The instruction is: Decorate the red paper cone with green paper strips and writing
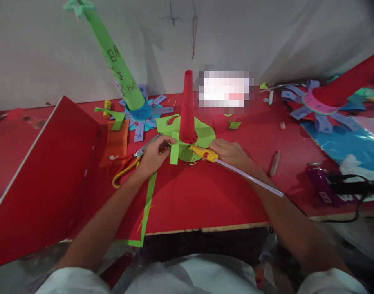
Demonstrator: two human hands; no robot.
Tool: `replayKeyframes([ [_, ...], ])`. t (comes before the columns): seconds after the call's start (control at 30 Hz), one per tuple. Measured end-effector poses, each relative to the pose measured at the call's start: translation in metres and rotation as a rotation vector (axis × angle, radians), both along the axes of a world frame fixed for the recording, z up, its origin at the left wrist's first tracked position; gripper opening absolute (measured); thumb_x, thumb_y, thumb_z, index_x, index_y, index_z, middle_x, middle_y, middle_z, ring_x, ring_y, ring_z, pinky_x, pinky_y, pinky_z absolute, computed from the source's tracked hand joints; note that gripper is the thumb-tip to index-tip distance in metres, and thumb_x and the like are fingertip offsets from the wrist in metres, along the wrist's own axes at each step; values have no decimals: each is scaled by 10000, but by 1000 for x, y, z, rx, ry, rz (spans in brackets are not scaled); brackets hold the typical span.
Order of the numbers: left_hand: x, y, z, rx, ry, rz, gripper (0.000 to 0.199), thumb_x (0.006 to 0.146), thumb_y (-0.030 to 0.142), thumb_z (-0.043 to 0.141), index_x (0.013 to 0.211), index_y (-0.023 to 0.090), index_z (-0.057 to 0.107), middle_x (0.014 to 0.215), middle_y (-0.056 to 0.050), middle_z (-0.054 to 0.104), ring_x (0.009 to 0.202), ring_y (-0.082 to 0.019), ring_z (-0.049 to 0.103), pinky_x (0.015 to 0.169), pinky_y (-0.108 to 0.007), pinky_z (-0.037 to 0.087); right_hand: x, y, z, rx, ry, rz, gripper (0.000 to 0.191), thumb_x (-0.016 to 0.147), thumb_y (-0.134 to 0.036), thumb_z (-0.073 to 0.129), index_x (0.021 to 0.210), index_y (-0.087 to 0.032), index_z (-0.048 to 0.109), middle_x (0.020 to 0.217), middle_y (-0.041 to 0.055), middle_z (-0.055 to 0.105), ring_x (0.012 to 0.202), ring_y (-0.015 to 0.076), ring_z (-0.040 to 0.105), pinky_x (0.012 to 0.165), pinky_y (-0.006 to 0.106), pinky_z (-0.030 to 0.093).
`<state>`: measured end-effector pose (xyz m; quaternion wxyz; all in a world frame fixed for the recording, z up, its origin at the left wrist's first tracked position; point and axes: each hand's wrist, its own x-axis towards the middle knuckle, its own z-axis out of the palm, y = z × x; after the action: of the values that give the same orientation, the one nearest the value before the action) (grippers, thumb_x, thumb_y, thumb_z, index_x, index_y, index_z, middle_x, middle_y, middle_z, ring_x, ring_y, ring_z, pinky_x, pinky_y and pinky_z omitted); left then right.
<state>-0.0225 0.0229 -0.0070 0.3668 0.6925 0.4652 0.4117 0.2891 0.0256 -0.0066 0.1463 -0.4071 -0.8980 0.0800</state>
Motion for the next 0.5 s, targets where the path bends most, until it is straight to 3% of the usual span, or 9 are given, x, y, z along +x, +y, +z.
replayKeyframes([
  [0.3, 1, 1, -1, -4, -30, 20, 233, 850, 329, 739, 1005, 193, 630, 960, -29, 629, 831, -128, 602, 748, -253, 500, 4, 1, 5, 12, -9, -8, 332, 1029, -533, 512, 889, -232, 524, 874, 48, 629, 784, 203, 556, 599, 331, 230],
  [0.5, 0, 2, -1, 4, 51, 62, 190, 916, 365, 663, 962, 185, 624, 880, -17, 608, 726, -120, 556, 657, -250, 468, 8, 5, 3, -22, -26, -12, 340, 1026, -538, 503, 869, -236, 513, 880, 54, 631, 805, 212, 573, 593, 322, 209],
])
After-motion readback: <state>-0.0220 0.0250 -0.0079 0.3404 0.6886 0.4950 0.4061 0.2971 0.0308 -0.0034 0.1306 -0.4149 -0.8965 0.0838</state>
